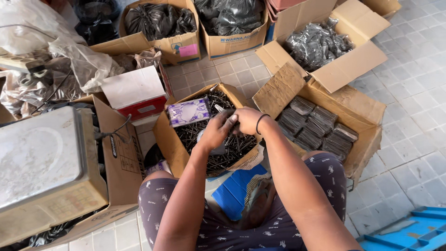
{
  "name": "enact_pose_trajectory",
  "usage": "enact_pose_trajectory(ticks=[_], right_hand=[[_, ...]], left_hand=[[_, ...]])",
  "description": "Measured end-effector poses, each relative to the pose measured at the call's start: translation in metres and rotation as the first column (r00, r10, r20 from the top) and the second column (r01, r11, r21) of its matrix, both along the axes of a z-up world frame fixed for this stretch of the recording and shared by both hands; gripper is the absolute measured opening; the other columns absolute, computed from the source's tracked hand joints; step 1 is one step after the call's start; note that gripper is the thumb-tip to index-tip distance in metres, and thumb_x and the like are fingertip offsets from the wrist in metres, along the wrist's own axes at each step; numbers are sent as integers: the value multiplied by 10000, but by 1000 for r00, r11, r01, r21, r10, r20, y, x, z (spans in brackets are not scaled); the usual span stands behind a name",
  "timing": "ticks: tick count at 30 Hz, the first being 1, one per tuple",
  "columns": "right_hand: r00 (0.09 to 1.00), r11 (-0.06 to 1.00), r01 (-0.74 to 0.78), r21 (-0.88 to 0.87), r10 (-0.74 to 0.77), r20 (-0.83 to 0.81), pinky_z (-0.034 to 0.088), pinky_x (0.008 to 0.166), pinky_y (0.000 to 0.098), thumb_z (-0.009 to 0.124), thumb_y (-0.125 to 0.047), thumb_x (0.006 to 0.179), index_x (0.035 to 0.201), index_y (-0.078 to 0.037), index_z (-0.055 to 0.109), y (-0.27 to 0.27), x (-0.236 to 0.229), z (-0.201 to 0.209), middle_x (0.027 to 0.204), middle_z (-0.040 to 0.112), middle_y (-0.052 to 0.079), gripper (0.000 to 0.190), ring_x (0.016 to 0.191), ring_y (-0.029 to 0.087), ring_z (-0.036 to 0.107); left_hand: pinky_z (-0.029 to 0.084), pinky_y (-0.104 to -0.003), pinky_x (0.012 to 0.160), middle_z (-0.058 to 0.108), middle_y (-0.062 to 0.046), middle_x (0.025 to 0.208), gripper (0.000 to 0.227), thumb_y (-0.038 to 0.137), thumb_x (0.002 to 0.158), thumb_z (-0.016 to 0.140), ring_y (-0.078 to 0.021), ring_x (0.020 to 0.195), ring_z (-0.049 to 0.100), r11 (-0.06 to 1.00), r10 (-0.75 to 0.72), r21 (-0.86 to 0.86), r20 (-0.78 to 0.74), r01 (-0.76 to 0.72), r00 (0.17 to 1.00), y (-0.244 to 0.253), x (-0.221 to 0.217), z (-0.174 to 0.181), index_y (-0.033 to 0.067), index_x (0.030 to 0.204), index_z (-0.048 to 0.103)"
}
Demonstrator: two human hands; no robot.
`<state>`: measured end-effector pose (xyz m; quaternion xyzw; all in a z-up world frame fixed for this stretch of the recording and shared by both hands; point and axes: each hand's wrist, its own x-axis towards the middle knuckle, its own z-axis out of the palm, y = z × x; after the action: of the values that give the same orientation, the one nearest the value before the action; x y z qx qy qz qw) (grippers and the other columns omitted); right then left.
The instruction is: The person sorts metal hardware items by hand from a large box into smaller plastic bags and weighs one bag on a digital scale.
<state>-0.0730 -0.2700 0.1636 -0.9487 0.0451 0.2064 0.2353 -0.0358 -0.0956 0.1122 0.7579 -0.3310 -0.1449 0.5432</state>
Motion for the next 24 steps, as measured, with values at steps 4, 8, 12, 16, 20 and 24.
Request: enact_pose_trajectory(ticks=[4, 8, 12, 16, 20, 24], right_hand=[[999, 966, -21, 259, 14, 29, 685, 635, 308, 801, -86, 948, 1021, -92, 883, -20, 5, -10, 795, 841, 146, 111, 663, 231, 837], [1000, 868, 13, 497, -25, 17, 706, 594, 334, 847, -61, 950, 1142, -39, 872, -25, 9, -24, 855, 829, 217, 195, 645, 257, 821], [997, 751, 26, 660, -69, 39, 728, 611, 363, 863, -15, 938, 1154, 14, 861, -18, 7, -15, 871, 822, 249, 218, 681, 293, 829], [996, 739, 62, 670, -90, 7, 723, 587, 342, 913, -42, 902, 1157, -33, 873, -21, 12, -28, 826, 829, 206, 258, 676, 274, 834], [981, 735, 114, 668, -189, 40, 715, 556, 310, 999, -103, 835, 1218, -69, 864, -22, 23, -45, 794, 823, 184, 408, 640, 245, 820], [945, 747, 190, 637, -316, 89, 696, 516, 261, 1027, -152, 815, 1172, -139, 881, -18, 36, -58, 777, 813, 136, 386, 599, 198, 794]], left_hand=[[516, -674, 1166, 749, -364, 1346, 525, 453, 1214, 519, -568, 1357, 667, 988, -107, 89, -204, 127, 973, 1, 0, -5, 43, 1488, 698], [686, -425, 653, 766, -196, 878, 462, 413, 1221, 561, -310, 746, 806, 994, -89, 34, -354, 108, 931, -6, 17, -47, 48, 1454, 722], [640, -403, 487, 724, -161, 638, 478, 496, 1229, 510, -283, 523, 753, 996, -5, 84, -302, 32, 953, 2, 8, -22, 119, 1381, 762], [593, -338, 390, 718, -190, 654, 473, 459, 1232, 503, -286, 507, 745, 1000, -1, -1, -390, 0, 921, -6, 2, -21, 77, 1317, 769], [473, -290, 303, 611, -133, 619, 441, 413, 1256, 466, -241, 407, 625, 979, 4, -170, -521, -108, 853, -7, -1, -23, 58, 1278, 726], [416, -269, 322, 533, -99, 613, 435, 388, 1268, 411, -223, 412, 569, 951, 6, -247, -588, -187, 809, -6, 2, -27, 44, 1200, 669]])
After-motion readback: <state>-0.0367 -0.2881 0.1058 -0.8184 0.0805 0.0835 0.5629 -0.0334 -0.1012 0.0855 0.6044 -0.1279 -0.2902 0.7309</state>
